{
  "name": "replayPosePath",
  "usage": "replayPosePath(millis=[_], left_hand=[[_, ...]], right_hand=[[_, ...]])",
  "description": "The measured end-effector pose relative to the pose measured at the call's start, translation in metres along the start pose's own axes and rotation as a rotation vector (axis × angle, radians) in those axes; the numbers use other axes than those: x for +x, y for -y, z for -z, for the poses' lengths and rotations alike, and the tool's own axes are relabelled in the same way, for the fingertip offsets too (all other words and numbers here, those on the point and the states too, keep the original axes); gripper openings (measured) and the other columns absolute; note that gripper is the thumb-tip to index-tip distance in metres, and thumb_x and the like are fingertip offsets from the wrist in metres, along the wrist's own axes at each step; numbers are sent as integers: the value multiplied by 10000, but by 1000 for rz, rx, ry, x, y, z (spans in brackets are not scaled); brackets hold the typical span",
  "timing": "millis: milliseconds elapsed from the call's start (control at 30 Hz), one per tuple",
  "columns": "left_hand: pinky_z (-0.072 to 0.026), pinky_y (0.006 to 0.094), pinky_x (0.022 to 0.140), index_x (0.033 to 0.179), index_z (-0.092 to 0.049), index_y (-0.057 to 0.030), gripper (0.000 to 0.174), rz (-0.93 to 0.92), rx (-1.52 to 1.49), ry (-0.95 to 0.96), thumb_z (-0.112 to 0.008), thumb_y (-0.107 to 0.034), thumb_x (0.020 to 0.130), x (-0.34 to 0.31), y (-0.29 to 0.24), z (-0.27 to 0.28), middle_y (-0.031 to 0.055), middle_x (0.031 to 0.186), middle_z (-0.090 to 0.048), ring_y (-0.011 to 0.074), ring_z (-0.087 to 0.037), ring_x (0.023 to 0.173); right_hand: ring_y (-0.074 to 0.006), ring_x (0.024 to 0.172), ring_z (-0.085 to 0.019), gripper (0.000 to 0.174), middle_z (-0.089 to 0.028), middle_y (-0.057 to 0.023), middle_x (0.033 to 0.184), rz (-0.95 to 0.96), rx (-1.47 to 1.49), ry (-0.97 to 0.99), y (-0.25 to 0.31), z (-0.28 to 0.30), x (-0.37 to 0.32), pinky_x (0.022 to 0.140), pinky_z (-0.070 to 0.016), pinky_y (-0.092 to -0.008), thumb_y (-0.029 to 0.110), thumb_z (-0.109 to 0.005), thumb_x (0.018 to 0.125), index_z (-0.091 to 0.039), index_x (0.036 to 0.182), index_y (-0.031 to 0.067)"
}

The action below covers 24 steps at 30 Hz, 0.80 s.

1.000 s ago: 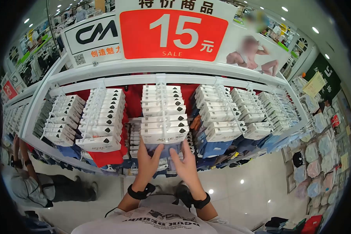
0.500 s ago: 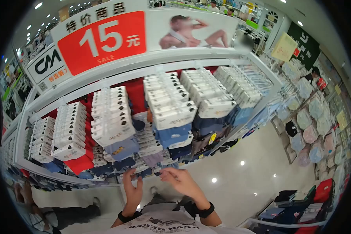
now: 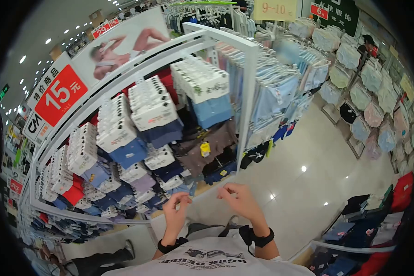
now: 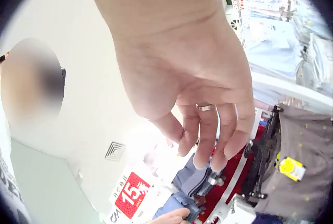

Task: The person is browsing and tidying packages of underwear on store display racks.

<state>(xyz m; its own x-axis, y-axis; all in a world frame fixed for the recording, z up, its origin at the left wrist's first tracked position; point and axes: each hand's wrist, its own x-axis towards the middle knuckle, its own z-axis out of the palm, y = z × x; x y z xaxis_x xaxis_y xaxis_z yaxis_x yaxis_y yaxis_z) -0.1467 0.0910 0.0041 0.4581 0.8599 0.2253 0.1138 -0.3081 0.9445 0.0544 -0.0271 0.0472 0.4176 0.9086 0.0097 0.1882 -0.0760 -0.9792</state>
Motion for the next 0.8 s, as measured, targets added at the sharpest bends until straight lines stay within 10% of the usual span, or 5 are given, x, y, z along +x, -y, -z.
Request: replayPosePath(millis=[800], left_hand=[[-499,260,614,1017,-707,-13,151,-246,-30,565,-602,-5,909,160,-65,-348,88,739,-683,148,-671,658]], right_hand=[[-118,777,-662,159,-711,-47,782,-205,94,-499,-83,285,-5,747,-496,-271,150,-685,916,-692,904,-9]])
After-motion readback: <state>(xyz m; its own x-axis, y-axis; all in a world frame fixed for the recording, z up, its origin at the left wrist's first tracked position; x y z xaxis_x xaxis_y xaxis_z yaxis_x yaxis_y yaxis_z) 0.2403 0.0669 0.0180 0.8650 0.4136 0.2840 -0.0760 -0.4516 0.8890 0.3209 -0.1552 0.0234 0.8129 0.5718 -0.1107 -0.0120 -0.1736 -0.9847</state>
